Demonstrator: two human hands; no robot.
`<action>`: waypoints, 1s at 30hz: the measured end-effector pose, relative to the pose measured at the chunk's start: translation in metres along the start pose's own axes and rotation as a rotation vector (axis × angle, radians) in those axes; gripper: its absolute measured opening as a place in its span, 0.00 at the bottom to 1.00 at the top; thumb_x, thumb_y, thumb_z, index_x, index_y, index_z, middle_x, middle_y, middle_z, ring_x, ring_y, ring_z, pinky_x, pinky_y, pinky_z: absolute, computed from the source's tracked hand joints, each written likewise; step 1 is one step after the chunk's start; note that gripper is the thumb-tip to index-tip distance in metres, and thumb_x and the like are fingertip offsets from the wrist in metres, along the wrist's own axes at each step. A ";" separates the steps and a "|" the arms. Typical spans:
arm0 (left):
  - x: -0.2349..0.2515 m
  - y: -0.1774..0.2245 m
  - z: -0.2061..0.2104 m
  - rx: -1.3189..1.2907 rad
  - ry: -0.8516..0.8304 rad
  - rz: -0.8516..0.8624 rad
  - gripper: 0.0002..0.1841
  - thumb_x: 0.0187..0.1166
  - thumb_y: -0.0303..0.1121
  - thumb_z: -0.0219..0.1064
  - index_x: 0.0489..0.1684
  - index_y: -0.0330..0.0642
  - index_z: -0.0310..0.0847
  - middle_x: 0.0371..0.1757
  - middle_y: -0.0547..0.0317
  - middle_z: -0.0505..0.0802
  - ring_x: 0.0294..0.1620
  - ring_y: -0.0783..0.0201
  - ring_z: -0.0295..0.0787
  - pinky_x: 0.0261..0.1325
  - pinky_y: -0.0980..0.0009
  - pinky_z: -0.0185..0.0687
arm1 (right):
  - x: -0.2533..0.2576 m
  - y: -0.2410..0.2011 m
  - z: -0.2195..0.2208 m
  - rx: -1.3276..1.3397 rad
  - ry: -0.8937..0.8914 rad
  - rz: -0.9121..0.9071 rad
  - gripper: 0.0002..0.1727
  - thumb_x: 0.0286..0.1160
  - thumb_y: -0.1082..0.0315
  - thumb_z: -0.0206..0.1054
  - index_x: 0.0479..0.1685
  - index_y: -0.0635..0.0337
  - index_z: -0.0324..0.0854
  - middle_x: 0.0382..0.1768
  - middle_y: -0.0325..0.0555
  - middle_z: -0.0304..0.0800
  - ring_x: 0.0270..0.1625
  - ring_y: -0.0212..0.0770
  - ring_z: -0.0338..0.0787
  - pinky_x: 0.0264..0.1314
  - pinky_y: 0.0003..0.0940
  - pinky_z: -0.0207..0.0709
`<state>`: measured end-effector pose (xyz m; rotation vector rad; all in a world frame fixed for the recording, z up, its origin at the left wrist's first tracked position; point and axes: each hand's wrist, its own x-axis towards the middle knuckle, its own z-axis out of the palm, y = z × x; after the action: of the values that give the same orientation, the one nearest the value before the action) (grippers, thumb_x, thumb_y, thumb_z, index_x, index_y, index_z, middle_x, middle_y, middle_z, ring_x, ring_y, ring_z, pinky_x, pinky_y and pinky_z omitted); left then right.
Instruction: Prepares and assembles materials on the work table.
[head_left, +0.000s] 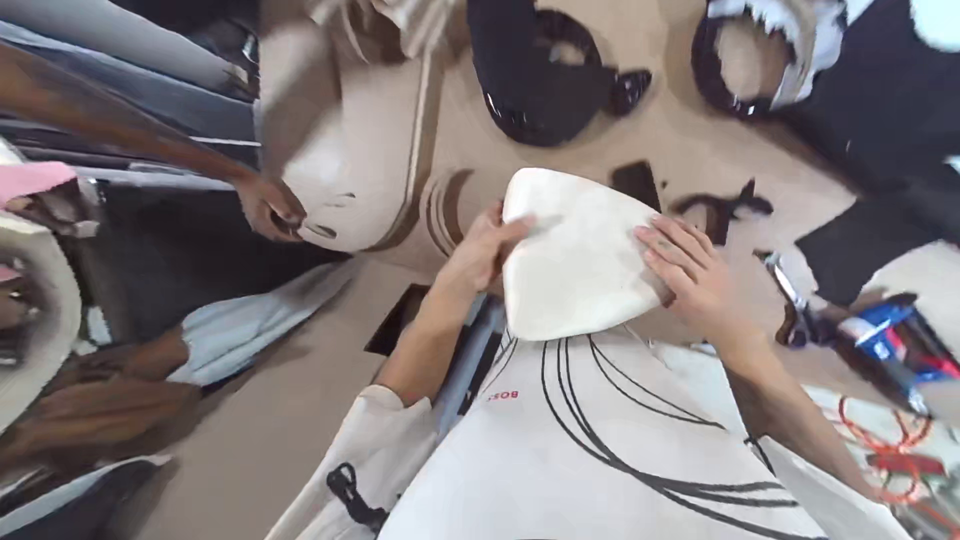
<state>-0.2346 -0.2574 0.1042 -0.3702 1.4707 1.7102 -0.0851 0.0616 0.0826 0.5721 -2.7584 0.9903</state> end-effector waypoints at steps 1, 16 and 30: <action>0.002 -0.029 0.010 -0.011 0.015 -0.056 0.31 0.81 0.34 0.71 0.84 0.44 0.63 0.56 0.44 0.94 0.51 0.51 0.96 0.55 0.53 0.95 | -0.030 0.001 0.013 -0.002 0.013 0.052 0.20 0.82 0.76 0.60 0.71 0.58 0.78 0.82 0.52 0.78 0.89 0.60 0.68 0.89 0.67 0.61; 0.013 -0.182 0.056 -0.104 0.199 0.095 0.38 0.66 0.25 0.82 0.75 0.24 0.64 0.58 0.35 0.92 0.57 0.44 0.94 0.62 0.46 0.93 | -0.059 0.025 0.055 0.038 -0.270 0.575 0.60 0.58 0.27 0.75 0.92 0.48 0.59 0.85 0.57 0.68 0.85 0.66 0.68 0.81 0.73 0.62; -0.160 -0.136 -0.146 -0.123 0.371 0.744 0.27 0.62 0.53 0.82 0.60 0.55 0.83 0.52 0.65 0.96 0.57 0.65 0.93 0.62 0.58 0.91 | -0.113 0.018 0.159 0.009 -0.417 -0.132 0.39 0.89 0.35 0.43 0.96 0.39 0.53 0.96 0.43 0.48 0.98 0.49 0.46 0.95 0.70 0.31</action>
<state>-0.0781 -0.4583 0.0822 -0.2187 1.9306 2.4202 0.0079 0.0064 -0.0807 1.0551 -3.0136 0.9433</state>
